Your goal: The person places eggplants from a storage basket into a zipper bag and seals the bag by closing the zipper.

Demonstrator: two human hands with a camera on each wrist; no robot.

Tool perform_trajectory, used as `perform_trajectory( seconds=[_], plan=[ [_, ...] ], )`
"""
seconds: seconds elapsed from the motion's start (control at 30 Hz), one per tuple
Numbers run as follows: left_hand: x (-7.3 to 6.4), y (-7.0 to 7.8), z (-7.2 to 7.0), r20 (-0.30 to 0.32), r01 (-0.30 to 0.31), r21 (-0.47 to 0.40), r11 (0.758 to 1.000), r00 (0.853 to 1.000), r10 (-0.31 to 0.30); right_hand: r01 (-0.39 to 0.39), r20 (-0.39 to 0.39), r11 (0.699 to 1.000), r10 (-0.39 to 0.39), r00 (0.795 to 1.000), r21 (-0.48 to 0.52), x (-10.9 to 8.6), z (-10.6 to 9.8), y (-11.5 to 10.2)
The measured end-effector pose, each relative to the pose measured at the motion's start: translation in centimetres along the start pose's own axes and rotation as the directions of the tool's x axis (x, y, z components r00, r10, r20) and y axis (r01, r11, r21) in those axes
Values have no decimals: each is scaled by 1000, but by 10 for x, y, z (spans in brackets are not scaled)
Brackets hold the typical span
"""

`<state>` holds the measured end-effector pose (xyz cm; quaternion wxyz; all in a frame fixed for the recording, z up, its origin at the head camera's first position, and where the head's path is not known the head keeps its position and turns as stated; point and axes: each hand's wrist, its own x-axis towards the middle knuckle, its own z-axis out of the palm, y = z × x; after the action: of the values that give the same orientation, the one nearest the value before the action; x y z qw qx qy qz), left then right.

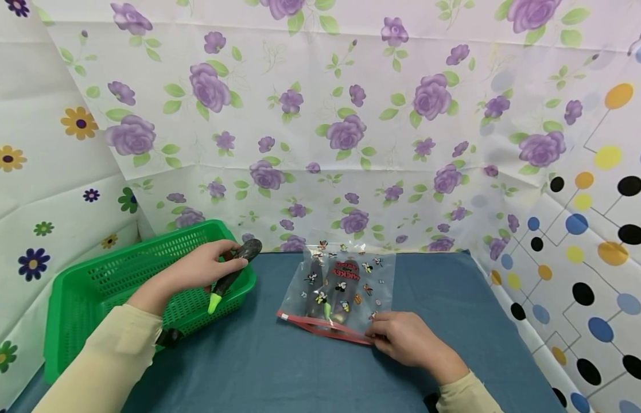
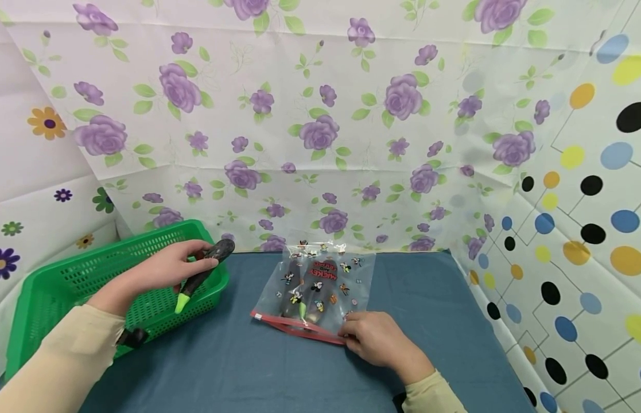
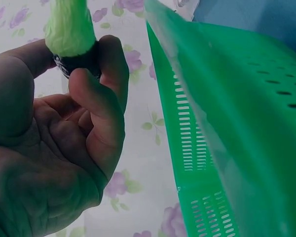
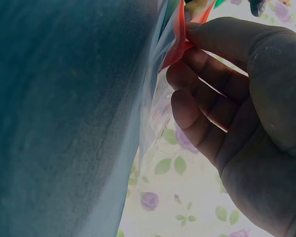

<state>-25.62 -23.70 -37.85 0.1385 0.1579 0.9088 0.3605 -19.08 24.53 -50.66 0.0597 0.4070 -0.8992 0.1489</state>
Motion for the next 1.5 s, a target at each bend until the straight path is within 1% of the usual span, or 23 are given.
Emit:
perform_trajectory(
  seconds=[0.3, 0.57, 0.67, 0.8, 1.23, 1.5],
  plan=[
    [-2, 2, 6, 9, 0, -28, 1000, 1000, 1, 8, 3, 1000, -8, 1000, -8, 1, 0, 1],
    [-3, 4, 12, 15, -12, -21, 1000, 1000, 13, 12, -9, 1000, -12, 1000, -2, 1, 1, 0],
    [-2, 5, 14, -1, -45, 32, 998, 999, 45, 14, -13, 1000, -14, 1000, 3, 1, 1, 0],
    [-2, 7, 16, -31, -80, 107, 991, 996, 84, 15, -14, 1000, -15, 1000, 1, 1, 1, 0],
    [-2, 10, 25, -20, -88, 90, 992, 996, 90, 16, -19, 1000, -16, 1000, 0, 1, 1, 1],
    [-4, 13, 29, -10, -107, 83, 991, 994, 108, 11, -12, 1000, -11, 1000, -3, 1, 1, 2]
  ],
)
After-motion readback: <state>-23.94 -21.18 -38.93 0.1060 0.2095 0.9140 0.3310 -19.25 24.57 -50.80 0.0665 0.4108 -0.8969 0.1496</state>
